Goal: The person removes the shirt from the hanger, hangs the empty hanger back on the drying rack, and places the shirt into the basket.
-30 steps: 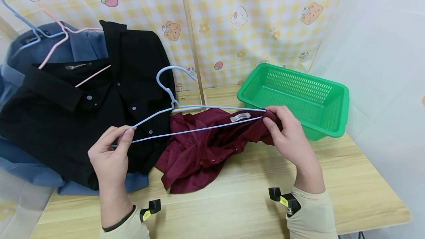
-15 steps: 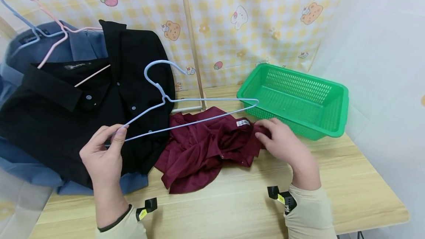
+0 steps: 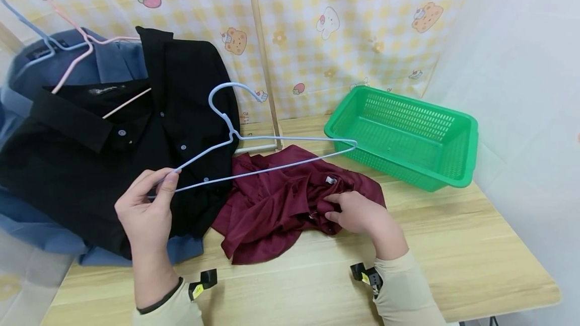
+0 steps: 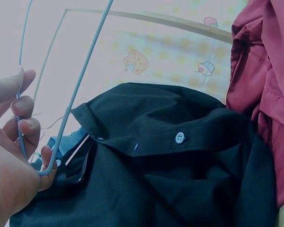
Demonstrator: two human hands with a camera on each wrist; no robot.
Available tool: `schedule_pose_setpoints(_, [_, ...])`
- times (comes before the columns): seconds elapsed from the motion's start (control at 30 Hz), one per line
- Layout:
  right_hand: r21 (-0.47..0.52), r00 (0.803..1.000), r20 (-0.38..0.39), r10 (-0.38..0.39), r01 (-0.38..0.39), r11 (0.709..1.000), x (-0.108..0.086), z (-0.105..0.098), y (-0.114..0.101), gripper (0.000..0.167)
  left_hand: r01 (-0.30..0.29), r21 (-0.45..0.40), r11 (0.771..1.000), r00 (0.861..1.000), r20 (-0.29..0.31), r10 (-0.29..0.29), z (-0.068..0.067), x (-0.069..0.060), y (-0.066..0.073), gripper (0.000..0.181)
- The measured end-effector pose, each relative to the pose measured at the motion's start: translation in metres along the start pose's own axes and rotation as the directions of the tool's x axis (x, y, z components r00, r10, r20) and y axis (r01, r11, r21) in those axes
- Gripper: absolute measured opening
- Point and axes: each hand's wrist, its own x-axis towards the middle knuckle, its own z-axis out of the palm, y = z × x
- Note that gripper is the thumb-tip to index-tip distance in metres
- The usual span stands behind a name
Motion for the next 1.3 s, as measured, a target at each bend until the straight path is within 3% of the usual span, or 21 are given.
schedule_pose_setpoints(0.2, [-0.025, 0.999, -0.030, -0.028, 0.028, 0.999, -0.001, -0.009, 0.006, 0.044, 0.010, 0.010, 1.000, 1.000, -0.002, -0.010, 0.000, -0.001, -0.001, 0.010])
schedule_pose_setpoints(0.37, [-0.030, 0.998, -0.055, 0.003, -0.005, 1.000, -0.003, -0.015, 0.007, 0.048, 0.020, 0.044, 0.999, 1.000, -0.009, -0.019, 0.000, 0.001, 0.000, 0.010])
schedule_pose_setpoints(0.8, [-0.042, 0.989, -0.145, -0.009, 0.002, 0.999, -0.012, -0.040, 0.004, 0.055, 0.121, 0.216, 0.969, 0.988, -0.117, -0.097, -0.013, 0.006, 0.003, 0.016])
schedule_pose_setpoints(0.9, [-0.057, 0.988, -0.150, -0.030, 0.022, 0.998, -0.012, -0.047, 0.001, 0.052, 0.122, 0.281, 0.952, 0.984, -0.157, -0.080, -0.017, 0.008, 0.007, 0.014])
schedule_pose_setpoints(1.1, [-0.084, 0.988, -0.139, -0.069, 0.058, 0.995, -0.002, -0.067, -0.012, 0.051, 0.067, 0.420, 0.905, 0.987, -0.163, 0.002, -0.025, 0.011, 0.023, 0.013])
schedule_pose_setpoints(1.2, [-0.076, 0.989, -0.129, -0.069, 0.060, 0.995, 0.013, -0.081, -0.024, 0.053, 0.053, 0.509, 0.859, 0.984, -0.173, 0.042, -0.026, 0.013, 0.032, 0.015])
schedule_pose_setpoints(1.3, [-0.030, 0.991, -0.121, -0.049, 0.046, 0.999, 0.034, -0.100, -0.039, 0.057, 0.061, 0.601, 0.797, 0.981, -0.183, 0.064, -0.024, 0.013, 0.038, 0.020])
